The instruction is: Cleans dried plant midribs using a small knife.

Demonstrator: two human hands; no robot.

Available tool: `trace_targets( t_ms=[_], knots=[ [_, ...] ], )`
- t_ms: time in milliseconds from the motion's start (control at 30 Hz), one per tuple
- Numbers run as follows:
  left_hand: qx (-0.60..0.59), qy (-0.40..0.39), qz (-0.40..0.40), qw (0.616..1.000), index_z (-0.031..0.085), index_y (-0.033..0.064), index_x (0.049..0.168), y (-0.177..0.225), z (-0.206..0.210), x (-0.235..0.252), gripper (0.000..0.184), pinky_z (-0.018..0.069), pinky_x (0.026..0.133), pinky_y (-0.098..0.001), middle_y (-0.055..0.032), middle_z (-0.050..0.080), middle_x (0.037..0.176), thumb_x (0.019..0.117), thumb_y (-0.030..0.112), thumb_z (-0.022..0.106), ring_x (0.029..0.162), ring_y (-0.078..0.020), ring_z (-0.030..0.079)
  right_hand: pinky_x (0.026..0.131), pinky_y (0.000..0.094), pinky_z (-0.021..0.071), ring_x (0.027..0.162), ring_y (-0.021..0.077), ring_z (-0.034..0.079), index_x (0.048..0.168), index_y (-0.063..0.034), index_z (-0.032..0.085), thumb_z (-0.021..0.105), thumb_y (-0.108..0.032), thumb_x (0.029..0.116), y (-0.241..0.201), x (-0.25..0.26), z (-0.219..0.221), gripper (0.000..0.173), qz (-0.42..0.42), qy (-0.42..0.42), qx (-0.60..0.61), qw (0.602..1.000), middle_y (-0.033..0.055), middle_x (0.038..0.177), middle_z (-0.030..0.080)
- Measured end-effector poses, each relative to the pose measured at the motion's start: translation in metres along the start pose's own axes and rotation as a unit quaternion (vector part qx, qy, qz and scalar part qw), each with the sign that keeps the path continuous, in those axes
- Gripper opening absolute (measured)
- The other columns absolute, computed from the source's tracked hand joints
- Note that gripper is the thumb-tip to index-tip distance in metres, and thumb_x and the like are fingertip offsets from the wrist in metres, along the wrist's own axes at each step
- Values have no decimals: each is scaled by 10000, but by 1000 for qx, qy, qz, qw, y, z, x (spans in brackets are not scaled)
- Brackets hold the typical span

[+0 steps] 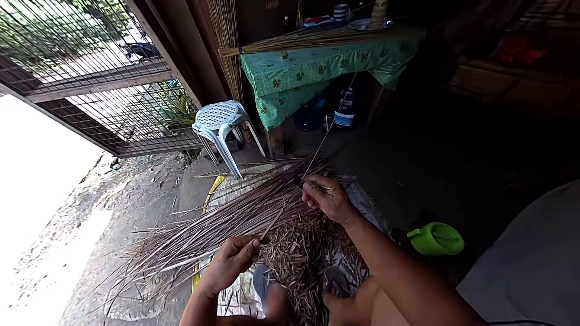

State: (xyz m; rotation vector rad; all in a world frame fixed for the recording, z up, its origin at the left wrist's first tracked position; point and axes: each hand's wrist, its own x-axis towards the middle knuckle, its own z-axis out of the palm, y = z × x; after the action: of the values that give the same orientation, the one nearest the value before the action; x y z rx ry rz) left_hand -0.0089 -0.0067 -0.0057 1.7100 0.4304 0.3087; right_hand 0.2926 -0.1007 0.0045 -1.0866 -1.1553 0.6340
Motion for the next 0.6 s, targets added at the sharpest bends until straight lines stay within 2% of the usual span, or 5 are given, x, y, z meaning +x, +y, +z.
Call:
trace_targets(
  t_ms=[67, 133, 300, 367, 600],
  knots=[
    [3, 0, 3, 1000, 751, 108, 1047, -1, -1, -1, 358, 339, 424, -153, 72, 587, 653, 1071, 367, 506, 470, 23, 414, 559, 236, 540, 587, 96, 608, 1121, -13, 682, 516, -145, 1067, -4, 4, -7, 219, 7, 40, 10, 999, 38, 737, 665],
    [8, 11, 7, 1000, 751, 105, 1073, -2, 1, 0, 338, 357, 427, -156, 68, 598, 664, 1068, 352, 521, 472, 17, 428, 547, 235, 544, 577, 107, 616, 1144, -24, 674, 509, -158, 1071, -8, 5, -12, 225, 26, 37, 12, 999, 49, 739, 674],
    [29, 46, 17, 998, 749, 90, 1088, -2, 4, 4, 304, 405, 444, -172, 65, 593, 651, 1047, 333, 570, 481, -3, 472, 533, 210, 522, 579, 61, 608, 1023, -13, 663, 520, -200, 1071, -12, -10, 10, 240, 127, -148, 25, 981, -2, 751, 667],
    [38, 53, 19, 998, 748, 89, 1089, -3, 4, 3, 299, 412, 445, -174, 67, 596, 653, 1044, 329, 574, 483, -5, 478, 524, 201, 515, 567, 47, 599, 982, -25, 663, 520, -213, 1072, -12, -13, 18, 253, 146, -183, 23, 972, -16, 742, 666],
    [53, 73, 4, 996, 750, 96, 1111, 0, 4, 5, 290, 392, 441, -175, 81, 578, 647, 1040, 317, 576, 478, -1, 456, 558, 182, 508, 604, 29, 598, 1005, -6, 694, 534, -192, 1063, -8, -10, 17, 251, 106, -112, -37, 987, -13, 761, 668]
  ],
)
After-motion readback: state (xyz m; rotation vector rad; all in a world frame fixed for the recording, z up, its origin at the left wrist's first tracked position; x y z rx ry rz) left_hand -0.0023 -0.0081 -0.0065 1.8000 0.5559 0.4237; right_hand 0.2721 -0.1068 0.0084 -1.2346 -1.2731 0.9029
